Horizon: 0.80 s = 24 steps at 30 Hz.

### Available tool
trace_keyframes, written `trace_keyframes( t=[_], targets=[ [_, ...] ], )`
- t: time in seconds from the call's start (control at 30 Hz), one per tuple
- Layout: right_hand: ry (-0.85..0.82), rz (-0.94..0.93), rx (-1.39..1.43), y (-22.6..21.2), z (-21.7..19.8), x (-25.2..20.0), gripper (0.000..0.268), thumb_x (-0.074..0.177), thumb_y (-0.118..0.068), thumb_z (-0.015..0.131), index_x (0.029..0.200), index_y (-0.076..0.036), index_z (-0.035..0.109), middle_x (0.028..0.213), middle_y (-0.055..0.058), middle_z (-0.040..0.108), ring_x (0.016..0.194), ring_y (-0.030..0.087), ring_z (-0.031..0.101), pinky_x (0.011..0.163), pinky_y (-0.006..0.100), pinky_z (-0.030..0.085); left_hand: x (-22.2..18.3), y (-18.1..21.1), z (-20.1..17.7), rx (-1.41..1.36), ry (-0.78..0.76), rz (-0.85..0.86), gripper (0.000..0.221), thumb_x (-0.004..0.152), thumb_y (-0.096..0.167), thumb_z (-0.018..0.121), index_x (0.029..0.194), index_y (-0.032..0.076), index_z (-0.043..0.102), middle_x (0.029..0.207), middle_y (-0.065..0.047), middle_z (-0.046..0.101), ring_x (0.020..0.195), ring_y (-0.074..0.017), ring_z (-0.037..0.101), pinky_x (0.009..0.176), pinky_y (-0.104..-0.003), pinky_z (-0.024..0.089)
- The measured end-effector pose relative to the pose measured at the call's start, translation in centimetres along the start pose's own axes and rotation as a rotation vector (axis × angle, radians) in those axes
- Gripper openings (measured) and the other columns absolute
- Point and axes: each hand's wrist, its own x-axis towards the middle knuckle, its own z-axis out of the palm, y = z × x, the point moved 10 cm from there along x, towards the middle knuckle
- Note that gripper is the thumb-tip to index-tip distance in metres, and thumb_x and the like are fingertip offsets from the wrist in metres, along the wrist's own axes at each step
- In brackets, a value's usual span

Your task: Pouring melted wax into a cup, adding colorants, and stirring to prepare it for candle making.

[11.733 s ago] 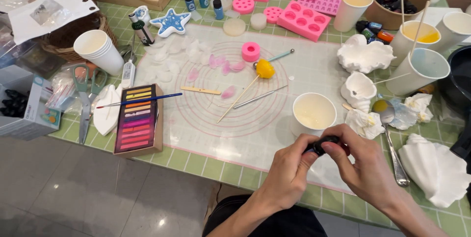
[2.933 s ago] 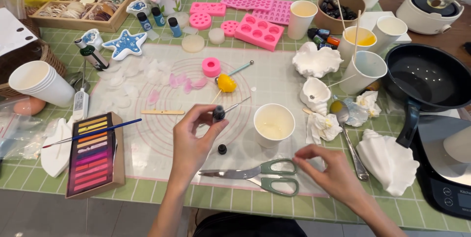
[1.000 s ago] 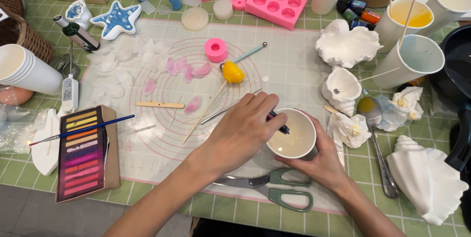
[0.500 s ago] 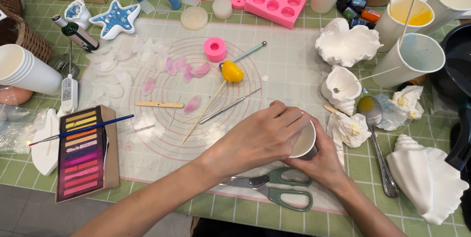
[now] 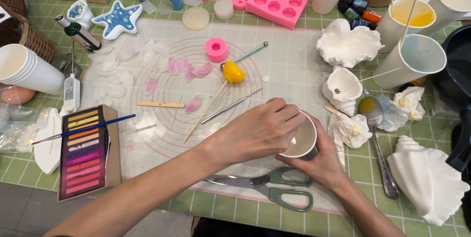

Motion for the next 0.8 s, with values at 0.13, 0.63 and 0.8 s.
trace_keyframes(
  t=[0.13, 0.63, 0.8],
  targets=[
    [0.003, 0.002, -0.052, -0.3, -0.1, 0.0, 0.102, 0.062, -0.021, 0.094, 0.148, -0.005, 0.041, 0.136, 0.011, 0.061, 0.125, 0.021, 0.062, 0.103, 0.036, 0.052, 0.0, 0.0, 0.3, 0.007, -0.024, 0.008, 0.018, 0.074, 0.016, 0.068, 0.086, 0.005, 0.073, 0.105, -0.005, 0.061, 0.101, -0.0198, 0.060, 0.087, -0.033, 0.048],
    [0.002, -0.013, 0.006, -0.4, 0.0, 0.0, 0.102, 0.063, -0.019, 0.094, 0.148, -0.004, 0.041, 0.136, 0.011, 0.061, 0.126, 0.021, 0.061, 0.106, 0.037, 0.050, -1.4, -1.1, -1.4, -0.040, 0.027, -0.057, 0.012, 0.080, 0.013, 0.066, 0.088, 0.005, 0.069, 0.103, -0.005, 0.058, 0.100, -0.0208, 0.059, 0.087, -0.034, 0.049],
    [0.007, -0.003, -0.022, -0.3, 0.1, 0.0, 0.101, 0.062, -0.018, 0.094, 0.147, -0.004, 0.042, 0.135, 0.010, 0.063, 0.125, 0.019, 0.062, 0.105, 0.036, 0.051, -2.3, -2.1, -1.6, -0.098, 0.045, -0.145, 0.013, 0.082, 0.013, 0.064, 0.092, 0.005, 0.064, 0.104, -0.007, 0.057, 0.103, -0.0203, 0.058, 0.091, -0.034, 0.049]
  ],
)
